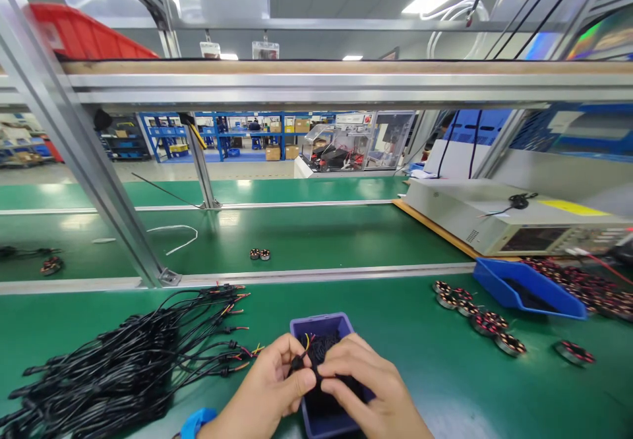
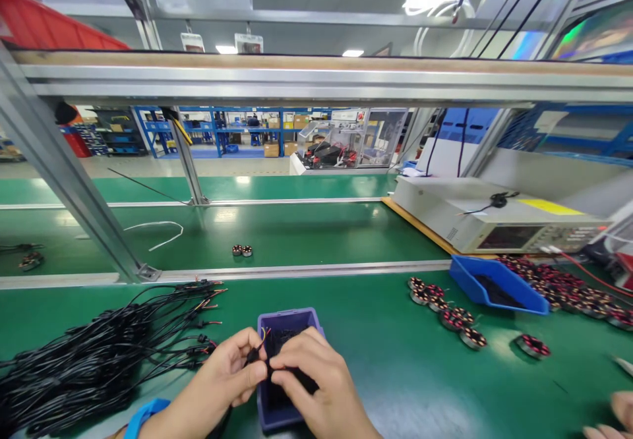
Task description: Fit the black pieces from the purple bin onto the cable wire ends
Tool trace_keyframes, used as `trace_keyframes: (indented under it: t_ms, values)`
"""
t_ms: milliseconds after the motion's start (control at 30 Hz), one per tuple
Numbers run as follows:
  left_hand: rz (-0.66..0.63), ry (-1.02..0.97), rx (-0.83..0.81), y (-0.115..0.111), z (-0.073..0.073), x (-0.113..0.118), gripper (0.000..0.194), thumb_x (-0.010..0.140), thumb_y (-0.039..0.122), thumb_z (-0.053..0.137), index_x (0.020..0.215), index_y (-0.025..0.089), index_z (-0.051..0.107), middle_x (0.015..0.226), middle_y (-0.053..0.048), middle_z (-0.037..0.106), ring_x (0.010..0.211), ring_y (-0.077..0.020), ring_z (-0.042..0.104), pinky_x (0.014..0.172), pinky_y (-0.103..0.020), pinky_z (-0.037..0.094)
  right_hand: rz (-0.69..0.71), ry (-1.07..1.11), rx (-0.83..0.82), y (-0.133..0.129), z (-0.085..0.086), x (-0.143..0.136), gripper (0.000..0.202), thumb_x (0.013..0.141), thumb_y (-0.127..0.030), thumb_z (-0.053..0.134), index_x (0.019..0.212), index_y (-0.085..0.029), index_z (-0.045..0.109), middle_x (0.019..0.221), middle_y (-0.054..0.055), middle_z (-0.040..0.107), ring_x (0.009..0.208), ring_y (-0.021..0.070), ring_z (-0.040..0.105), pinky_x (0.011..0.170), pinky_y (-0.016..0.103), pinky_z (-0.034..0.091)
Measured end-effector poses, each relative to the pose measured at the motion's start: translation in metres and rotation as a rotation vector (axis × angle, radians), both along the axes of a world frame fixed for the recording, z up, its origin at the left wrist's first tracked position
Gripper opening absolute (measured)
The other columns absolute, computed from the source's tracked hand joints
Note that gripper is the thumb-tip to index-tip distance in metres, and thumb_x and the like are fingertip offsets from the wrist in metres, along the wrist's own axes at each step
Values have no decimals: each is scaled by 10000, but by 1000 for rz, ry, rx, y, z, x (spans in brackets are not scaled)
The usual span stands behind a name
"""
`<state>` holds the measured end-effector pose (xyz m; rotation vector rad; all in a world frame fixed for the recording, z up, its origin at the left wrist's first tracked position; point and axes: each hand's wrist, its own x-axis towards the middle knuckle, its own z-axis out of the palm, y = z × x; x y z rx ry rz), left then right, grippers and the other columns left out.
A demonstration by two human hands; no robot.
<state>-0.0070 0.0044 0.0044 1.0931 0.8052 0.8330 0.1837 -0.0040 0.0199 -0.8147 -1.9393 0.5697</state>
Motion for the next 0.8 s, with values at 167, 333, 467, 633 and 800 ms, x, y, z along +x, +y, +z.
trace_keyframes:
  t_ms: [167, 333, 467, 633, 800]
  values:
    - [-35, -38, 12, -1, 0, 1, 500, 726, 611, 753, 883, 211, 498, 851, 46, 520, 440, 2, 296, 410, -193, 154, 4, 18, -13, 0, -2, 1, 143, 937, -283, 627, 817, -225, 681, 757, 25, 714, 725, 177, 651, 675, 272, 515]
    - [46, -65, -45, -2, 9, 3, 479, 842, 685, 562, 957, 220, 542, 729, 61, 467, 458, -33, 264, 419, -206, 105, -156, -210, -58, 7, -15, 5, 162, 969, -278, 562, 1060, -232, 688, 884, 41, 736, 790, 198, 651, 714, 298, 509]
    - [47, -21, -71, 0, 15, 4, 457, 804, 645, 643, 879, 212, 517, 666, 67, 492, 420, -31, 329, 397, -202, 105, -295, -655, 160, 15, -37, -9, 111, 763, -156, 785, 741, -235, 711, 727, 9, 703, 755, 222, 596, 690, 333, 432]
    - [-21, 10, -80, 4, 17, 8, 488, 762, 654, 664, 760, 195, 498, 493, 82, 471, 360, -41, 353, 368, -190, 125, -283, -695, 223, 19, -49, -22, 264, 693, -68, 810, 573, -209, 622, 589, -1, 624, 653, 195, 536, 599, 328, 366]
    - [-33, 17, -88, 5, 19, 11, 479, 720, 623, 711, 744, 192, 503, 517, 103, 442, 349, -42, 408, 349, -174, 170, -275, -614, 204, 12, -31, -13, 260, 852, -38, 621, 661, -214, 634, 681, 3, 635, 657, 172, 563, 596, 286, 412]
